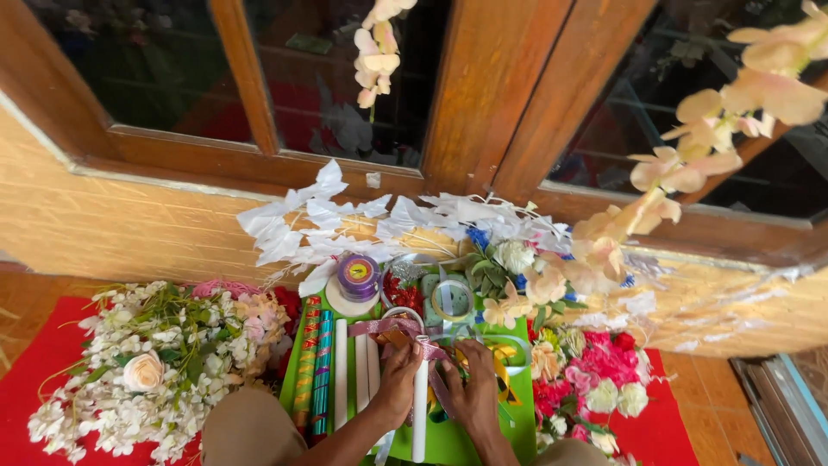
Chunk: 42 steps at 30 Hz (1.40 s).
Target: The person sits on a red mat and wraps a pink glittery ribbon around white cylindrical sticks. They carefully align and secure the ribbon on each stick, handling them one at a time.
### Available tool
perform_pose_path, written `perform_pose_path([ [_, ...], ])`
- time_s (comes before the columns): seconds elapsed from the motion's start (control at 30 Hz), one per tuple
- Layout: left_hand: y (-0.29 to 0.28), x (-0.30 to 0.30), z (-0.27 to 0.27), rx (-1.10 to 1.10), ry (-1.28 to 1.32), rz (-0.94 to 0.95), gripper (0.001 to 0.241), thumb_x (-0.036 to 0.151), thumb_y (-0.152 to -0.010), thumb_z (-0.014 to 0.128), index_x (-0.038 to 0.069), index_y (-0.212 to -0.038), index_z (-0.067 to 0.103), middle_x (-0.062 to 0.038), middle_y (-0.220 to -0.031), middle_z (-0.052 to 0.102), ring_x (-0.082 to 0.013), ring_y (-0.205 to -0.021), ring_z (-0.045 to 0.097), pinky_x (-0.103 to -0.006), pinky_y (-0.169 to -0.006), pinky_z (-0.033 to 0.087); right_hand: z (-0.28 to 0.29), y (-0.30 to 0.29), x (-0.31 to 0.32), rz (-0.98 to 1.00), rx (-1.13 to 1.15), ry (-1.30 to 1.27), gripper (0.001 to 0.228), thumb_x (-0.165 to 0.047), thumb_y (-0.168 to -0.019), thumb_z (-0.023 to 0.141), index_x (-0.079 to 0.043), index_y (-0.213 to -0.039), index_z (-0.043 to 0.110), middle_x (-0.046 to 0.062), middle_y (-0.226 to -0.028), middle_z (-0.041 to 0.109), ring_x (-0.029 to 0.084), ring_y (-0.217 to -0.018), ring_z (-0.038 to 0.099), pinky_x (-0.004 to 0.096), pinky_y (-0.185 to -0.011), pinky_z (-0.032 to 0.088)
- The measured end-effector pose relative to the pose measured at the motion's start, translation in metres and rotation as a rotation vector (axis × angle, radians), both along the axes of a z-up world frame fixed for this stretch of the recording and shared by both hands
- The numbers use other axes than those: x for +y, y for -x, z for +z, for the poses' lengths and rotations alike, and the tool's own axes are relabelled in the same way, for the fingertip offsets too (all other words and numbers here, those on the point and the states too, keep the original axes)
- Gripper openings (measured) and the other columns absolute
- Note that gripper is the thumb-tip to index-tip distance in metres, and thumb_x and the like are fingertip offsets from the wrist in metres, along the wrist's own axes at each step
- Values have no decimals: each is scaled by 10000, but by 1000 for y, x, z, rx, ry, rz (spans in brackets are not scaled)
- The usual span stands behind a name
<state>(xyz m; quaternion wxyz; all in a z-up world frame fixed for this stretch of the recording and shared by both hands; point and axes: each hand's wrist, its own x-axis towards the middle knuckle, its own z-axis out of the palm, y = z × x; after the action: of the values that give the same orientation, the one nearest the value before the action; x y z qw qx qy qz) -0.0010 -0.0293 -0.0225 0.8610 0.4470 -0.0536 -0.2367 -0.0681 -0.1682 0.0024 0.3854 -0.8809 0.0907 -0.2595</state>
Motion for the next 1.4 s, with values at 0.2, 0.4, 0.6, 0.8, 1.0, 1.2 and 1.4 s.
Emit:
perform_pose_path([
  [0.2,-8,3,-6,135,-48,162,234,338,-974,631,110,-1013,665,-27,-1070,620,-169,-1086,593,-357,-1017,423,7,8,27,163,131,11,465,-345,-957,623,-139,-1366,544,49,-817,709,175,-641,685,355,-533,629],
  [0.4,-1,3,4,169,-119,154,318,432,-942,630,123,-1006,663,-20,-1109,535,-154,-1110,583,-336,-995,420,18,15,53,392,212,-89,731,-251,-1006,514,-20,-1600,156,222,-1653,278,364,-1526,286,471,-1213,267],
  [0.6,-1,1,1,235,17,79,306,296,-959,635,103,-1187,702,-30,-1236,685,-135,-1203,606,-273,-961,473,24,11,48,360,287,-205,690,-240,-998,491,-145,-1615,197,121,-1638,388,322,-1445,484,413,-1153,380],
  [0.8,-5,18,40,-57,-224,-24,353,406,-1007,544,82,-971,681,-41,-928,584,-151,-935,589,-324,-870,467,16,12,36,262,257,-141,639,-239,-985,545,-225,-1589,337,91,-1262,745,158,-694,682,331,-611,550],
  [1.0,-12,30,51,-156,-335,-72,507,535,-1028,495,210,-681,319,32,-660,317,-126,-614,296,-325,-630,245,13,14,33,331,154,-32,624,-192,-993,541,-178,-1582,334,189,-1482,575,329,-1111,751,400,-857,613],
  [1.2,-19,35,50,-259,-476,-74,474,465,-1032,545,189,-686,376,37,-632,342,-118,-609,338,-332,-626,266,5,14,32,331,205,66,622,-235,-1015,512,-212,-1599,299,234,-1381,640,385,-886,753,477,-733,591],
  [1.4,-26,36,61,-336,-520,-25,282,338,-959,625,91,-1087,670,-57,-1024,737,-182,-989,711,-316,-865,562,-9,15,26,274,236,201,613,-264,-1055,468,-258,-1619,231,171,-1031,651,247,-484,584,426,-396,523],
])
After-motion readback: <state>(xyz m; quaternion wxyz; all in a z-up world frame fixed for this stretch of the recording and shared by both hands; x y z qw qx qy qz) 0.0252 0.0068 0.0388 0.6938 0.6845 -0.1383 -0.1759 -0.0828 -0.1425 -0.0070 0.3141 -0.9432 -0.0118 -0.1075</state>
